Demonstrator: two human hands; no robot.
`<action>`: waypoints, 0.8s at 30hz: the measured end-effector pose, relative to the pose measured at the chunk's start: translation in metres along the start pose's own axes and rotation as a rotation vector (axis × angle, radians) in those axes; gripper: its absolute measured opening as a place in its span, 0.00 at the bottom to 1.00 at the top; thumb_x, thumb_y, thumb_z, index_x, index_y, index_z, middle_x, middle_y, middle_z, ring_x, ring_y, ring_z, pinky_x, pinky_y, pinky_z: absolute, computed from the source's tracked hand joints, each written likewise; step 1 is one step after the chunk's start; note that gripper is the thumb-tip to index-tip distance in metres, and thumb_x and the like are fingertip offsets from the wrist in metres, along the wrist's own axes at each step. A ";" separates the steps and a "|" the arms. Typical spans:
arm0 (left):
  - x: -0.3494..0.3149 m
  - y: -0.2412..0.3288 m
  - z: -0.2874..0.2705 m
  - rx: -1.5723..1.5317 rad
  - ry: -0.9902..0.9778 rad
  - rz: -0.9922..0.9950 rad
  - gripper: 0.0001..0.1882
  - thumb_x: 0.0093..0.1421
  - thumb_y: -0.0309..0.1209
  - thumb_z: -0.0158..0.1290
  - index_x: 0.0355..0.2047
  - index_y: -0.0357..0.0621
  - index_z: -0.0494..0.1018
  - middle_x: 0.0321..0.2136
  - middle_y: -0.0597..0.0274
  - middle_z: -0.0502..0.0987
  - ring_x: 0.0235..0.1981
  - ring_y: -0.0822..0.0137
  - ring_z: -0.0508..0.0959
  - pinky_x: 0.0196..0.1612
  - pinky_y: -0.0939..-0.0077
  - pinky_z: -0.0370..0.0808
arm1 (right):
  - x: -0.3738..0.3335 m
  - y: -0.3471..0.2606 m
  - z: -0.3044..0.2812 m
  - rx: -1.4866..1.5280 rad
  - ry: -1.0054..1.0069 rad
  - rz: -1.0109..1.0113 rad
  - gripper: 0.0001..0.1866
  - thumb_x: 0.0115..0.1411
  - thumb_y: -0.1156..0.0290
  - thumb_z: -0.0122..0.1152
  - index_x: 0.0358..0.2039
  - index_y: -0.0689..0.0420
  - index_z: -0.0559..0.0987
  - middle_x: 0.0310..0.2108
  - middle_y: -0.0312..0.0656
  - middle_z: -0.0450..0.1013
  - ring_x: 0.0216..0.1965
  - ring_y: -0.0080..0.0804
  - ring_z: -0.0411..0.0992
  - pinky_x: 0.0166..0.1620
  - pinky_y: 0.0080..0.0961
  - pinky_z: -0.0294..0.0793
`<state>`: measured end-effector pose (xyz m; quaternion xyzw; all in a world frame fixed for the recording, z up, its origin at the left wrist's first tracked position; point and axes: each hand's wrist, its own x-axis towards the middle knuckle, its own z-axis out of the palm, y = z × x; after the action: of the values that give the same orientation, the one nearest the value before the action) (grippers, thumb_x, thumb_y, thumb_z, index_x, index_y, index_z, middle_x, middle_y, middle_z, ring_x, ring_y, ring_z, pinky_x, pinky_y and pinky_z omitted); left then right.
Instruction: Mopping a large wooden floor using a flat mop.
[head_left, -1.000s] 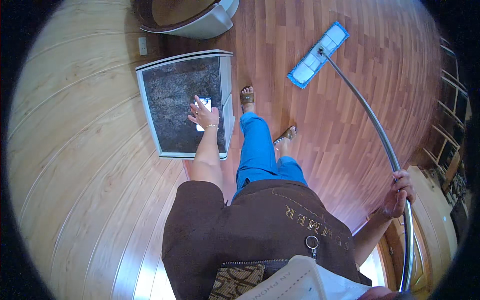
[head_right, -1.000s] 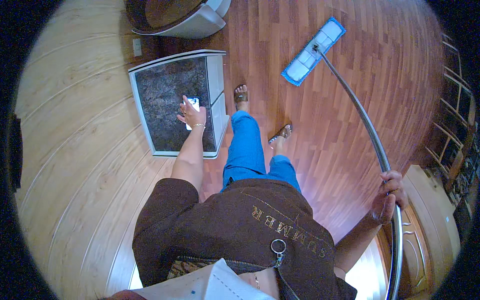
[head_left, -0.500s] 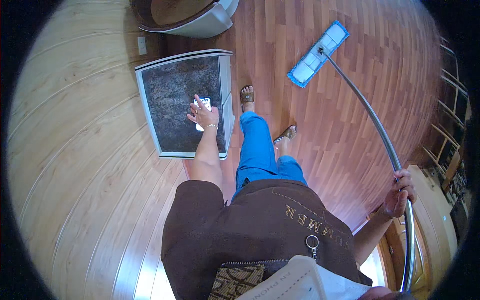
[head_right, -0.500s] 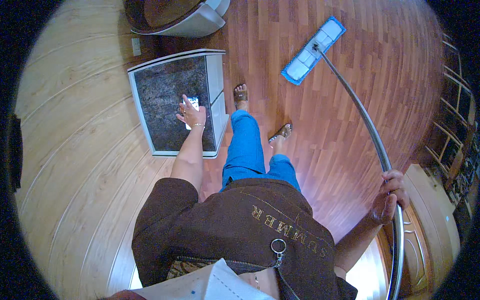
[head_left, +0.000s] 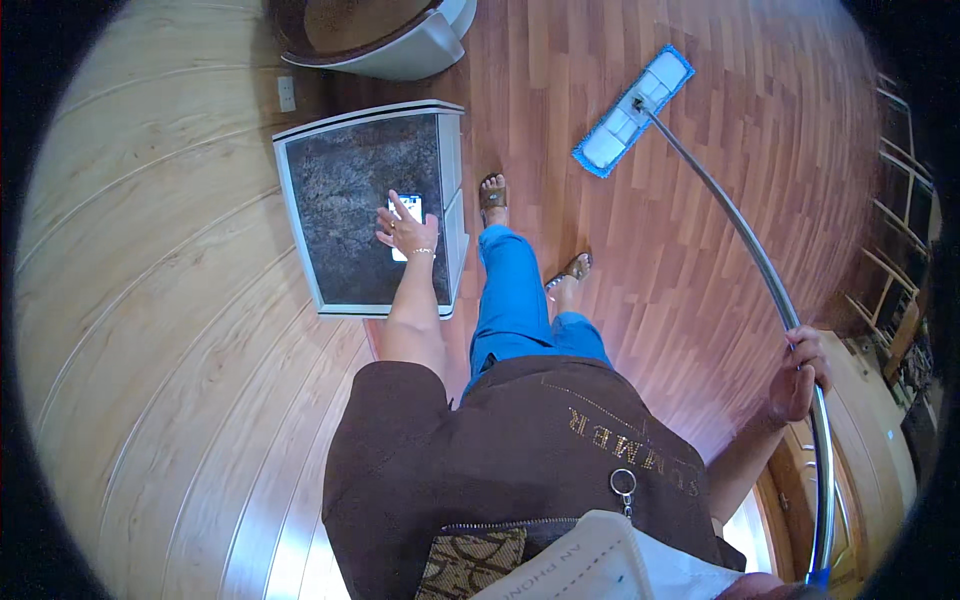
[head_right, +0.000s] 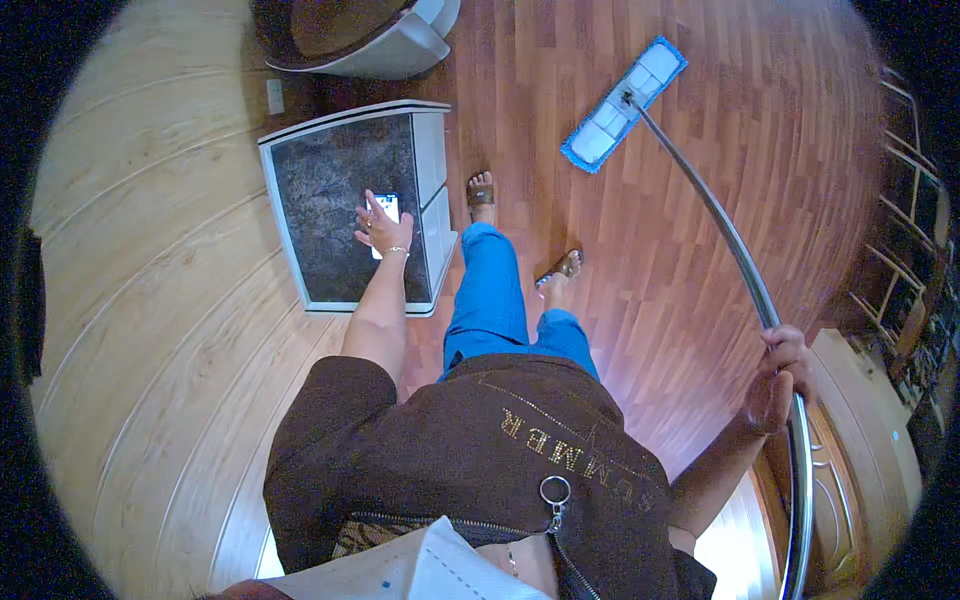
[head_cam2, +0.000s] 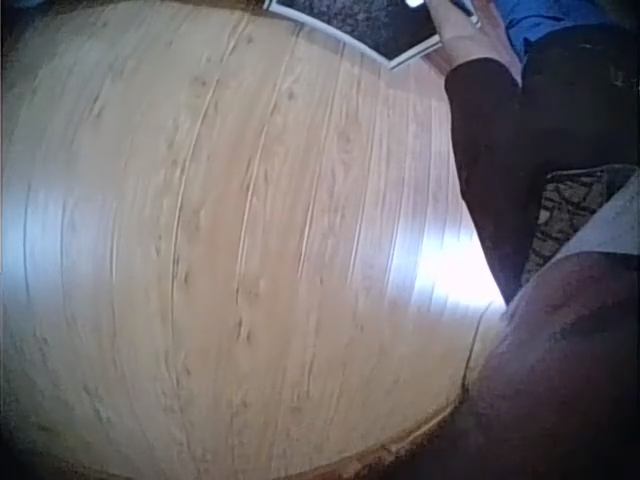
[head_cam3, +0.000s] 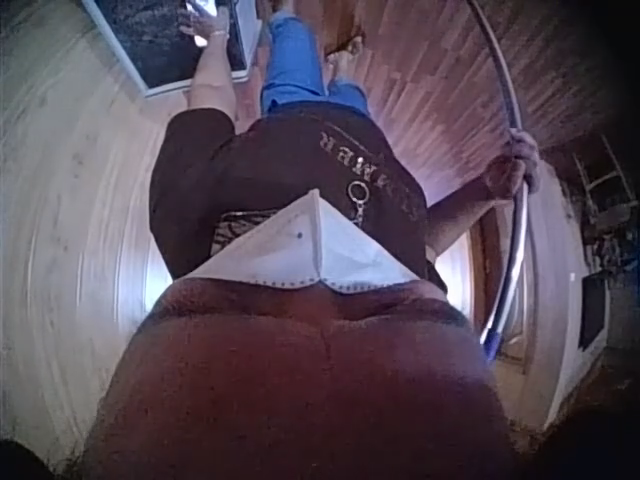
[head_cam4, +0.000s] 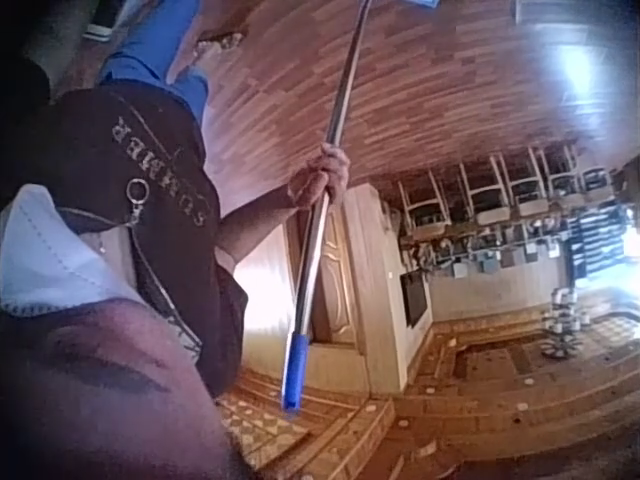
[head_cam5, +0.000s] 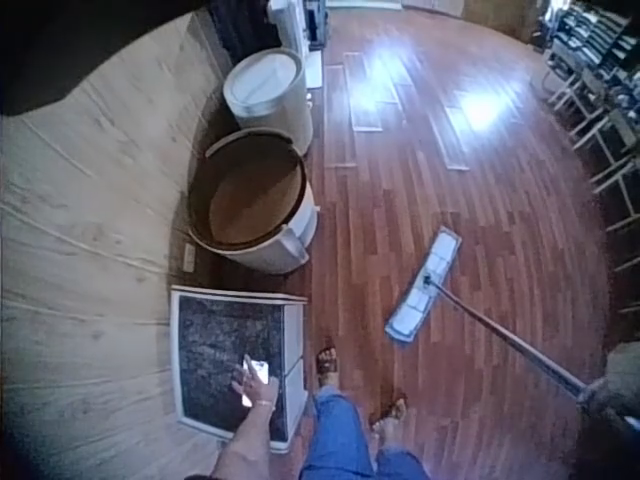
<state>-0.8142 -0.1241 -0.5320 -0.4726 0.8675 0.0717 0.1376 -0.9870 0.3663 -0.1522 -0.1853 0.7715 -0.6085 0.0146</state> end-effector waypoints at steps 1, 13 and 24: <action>-0.004 -0.001 -0.002 0.011 -0.026 -0.025 0.54 0.46 0.44 0.58 0.68 0.63 0.39 0.64 0.34 0.49 0.66 0.40 0.50 0.64 0.38 0.42 | 0.001 -0.001 0.000 -0.002 0.002 -0.005 0.12 0.61 0.66 0.48 0.22 0.56 0.65 0.20 0.39 0.60 0.34 0.42 0.62 0.44 0.39 0.61; 0.002 0.101 -0.128 -0.610 0.137 0.626 0.34 0.51 0.43 0.58 0.58 0.47 0.65 0.57 0.43 0.66 0.59 0.47 0.65 0.60 0.59 0.61 | 0.047 0.029 0.019 0.150 0.155 -0.002 0.08 0.53 0.80 0.55 0.18 0.59 0.70 0.20 0.40 0.68 0.30 0.36 0.72 0.36 0.31 0.70; -0.249 0.169 -0.469 -1.569 -0.027 1.889 0.54 0.45 0.46 0.68 0.65 0.40 0.50 0.54 0.32 0.66 0.59 0.46 0.66 0.60 0.54 0.62 | 0.055 0.122 0.107 0.490 -0.187 0.210 0.07 0.55 0.73 0.62 0.22 0.59 0.75 0.20 0.30 0.68 0.25 0.18 0.64 0.27 0.22 0.64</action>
<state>-0.9079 0.0472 -0.0101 0.3876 0.5895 0.6507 -0.2809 -1.0442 0.2734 -0.2843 -0.1508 0.6117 -0.7523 0.1928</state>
